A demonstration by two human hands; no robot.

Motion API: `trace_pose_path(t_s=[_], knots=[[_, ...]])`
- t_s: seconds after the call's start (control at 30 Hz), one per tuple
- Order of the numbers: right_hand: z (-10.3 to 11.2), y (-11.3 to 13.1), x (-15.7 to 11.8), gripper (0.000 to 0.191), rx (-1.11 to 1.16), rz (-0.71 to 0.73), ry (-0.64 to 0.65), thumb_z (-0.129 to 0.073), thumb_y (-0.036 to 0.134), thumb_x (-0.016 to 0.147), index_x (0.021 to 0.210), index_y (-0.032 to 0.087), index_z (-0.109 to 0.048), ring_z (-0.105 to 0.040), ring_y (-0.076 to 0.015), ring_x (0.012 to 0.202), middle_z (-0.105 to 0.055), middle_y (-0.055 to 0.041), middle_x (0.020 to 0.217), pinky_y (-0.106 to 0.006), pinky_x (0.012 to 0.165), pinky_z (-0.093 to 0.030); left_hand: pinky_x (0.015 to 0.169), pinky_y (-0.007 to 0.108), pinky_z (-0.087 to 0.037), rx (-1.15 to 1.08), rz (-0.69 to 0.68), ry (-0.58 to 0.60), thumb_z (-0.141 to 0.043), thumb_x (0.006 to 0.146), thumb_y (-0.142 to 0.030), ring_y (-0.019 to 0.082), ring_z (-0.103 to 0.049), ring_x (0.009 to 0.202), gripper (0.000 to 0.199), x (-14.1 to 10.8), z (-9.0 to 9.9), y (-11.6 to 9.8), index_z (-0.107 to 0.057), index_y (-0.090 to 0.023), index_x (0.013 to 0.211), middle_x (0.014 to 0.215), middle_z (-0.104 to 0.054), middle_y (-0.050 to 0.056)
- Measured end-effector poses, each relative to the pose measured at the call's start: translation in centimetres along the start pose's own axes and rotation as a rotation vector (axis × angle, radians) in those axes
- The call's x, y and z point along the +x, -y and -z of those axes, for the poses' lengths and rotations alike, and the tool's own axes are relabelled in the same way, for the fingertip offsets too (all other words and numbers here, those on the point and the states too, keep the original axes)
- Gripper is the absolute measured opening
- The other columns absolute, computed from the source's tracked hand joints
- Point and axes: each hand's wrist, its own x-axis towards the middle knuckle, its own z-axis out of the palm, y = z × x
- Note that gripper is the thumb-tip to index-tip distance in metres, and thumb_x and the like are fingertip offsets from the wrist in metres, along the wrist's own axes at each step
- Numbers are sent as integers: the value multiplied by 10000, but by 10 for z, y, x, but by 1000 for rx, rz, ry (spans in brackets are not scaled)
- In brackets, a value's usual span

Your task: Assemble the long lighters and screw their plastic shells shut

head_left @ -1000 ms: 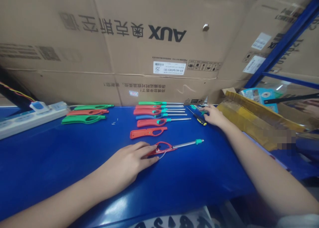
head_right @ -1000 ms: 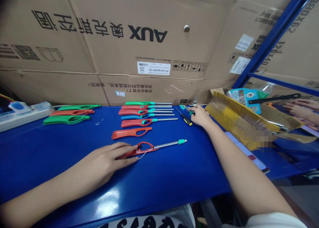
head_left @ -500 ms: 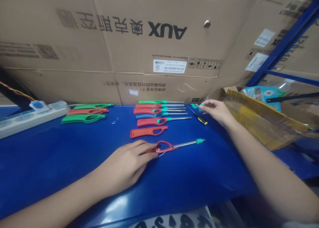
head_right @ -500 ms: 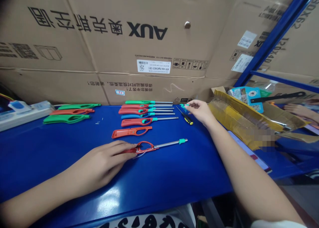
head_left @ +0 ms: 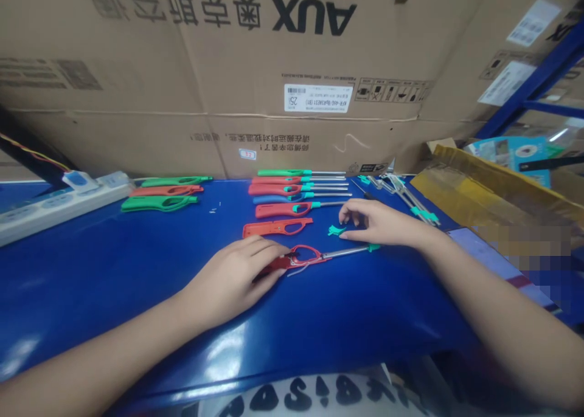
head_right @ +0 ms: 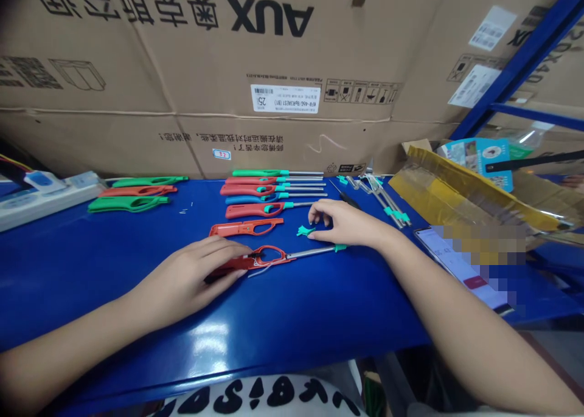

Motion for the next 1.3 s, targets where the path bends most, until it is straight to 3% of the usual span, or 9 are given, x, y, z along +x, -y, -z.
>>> trace_pose_path(t_s=[0.13,0.23,0.37,0.47,0.57,0.7,0.93,1.3], knots=[[-11,6,2,188,-27,103,-23,-666,330,905,821,162,-667,-572,-141,693,-670,-40,799,-264,646,-441,983,408,-521,-52,30,11,-566,991,-266,244,-639,1137,275,1,-3,1,-622,-214,1255,1235,-692,83],[-21,21,1,163,56,159,-41,-659,305,931,848,165,-674,-590,-124,663,-680,-15,758,-243,642,-444,991,396,-520,-114,41,6,-579,980,-234,235,-630,1136,272,1,-6,0,-629,-207,1246,1223,-681,87],[-35,44,-3,131,78,285,-22,-618,260,967,925,170,-703,-642,-136,772,-707,-37,882,-250,716,-472,972,383,-529,-176,83,1,-591,966,-213,228,-628,1109,243,1,-7,-2,-646,-199,1202,1172,-674,83],[-45,53,-4,145,12,286,-27,-600,272,979,955,189,-716,-643,-147,800,-693,-41,926,-261,718,-470,969,394,-526,-204,108,2,-597,960,-212,226,-625,1090,229,1,-8,-4,-655,-197,1181,1147,-665,78],[-52,54,-4,144,0,279,-44,-600,282,981,955,204,-719,-629,-137,788,-667,-34,934,-251,693,-460,960,400,-529,-234,126,-2,-597,960,-221,230,-624,1084,232,1,-7,-5,-660,-187,1181,1131,-654,83],[-57,52,-4,159,22,376,-50,-567,263,998,973,195,-710,-630,-132,803,-666,-39,937,-245,698,-460,874,368,-555,-277,166,0,-634,938,-245,208,-642,970,254,0,-7,-8,-682,-196,1183,1048,-634,65],[-61,53,-7,283,-321,606,-182,-439,232,1037,909,171,-684,-552,-142,704,-656,-49,830,-264,622,-395,808,331,-561,-334,212,-6,-663,909,-256,165,-629,843,253,0,-8,-9,-701,-209,1154,991,-610,37],[-59,54,-8,263,-398,592,-108,-421,182,1008,974,170,-681,-494,-139,661,-640,-51,864,-279,572,-327,906,374,-556,-286,174,-1,-644,924,-239,203,-645,981,269,-1,-7,-11,-642,-206,1192,1097,-656,62]])
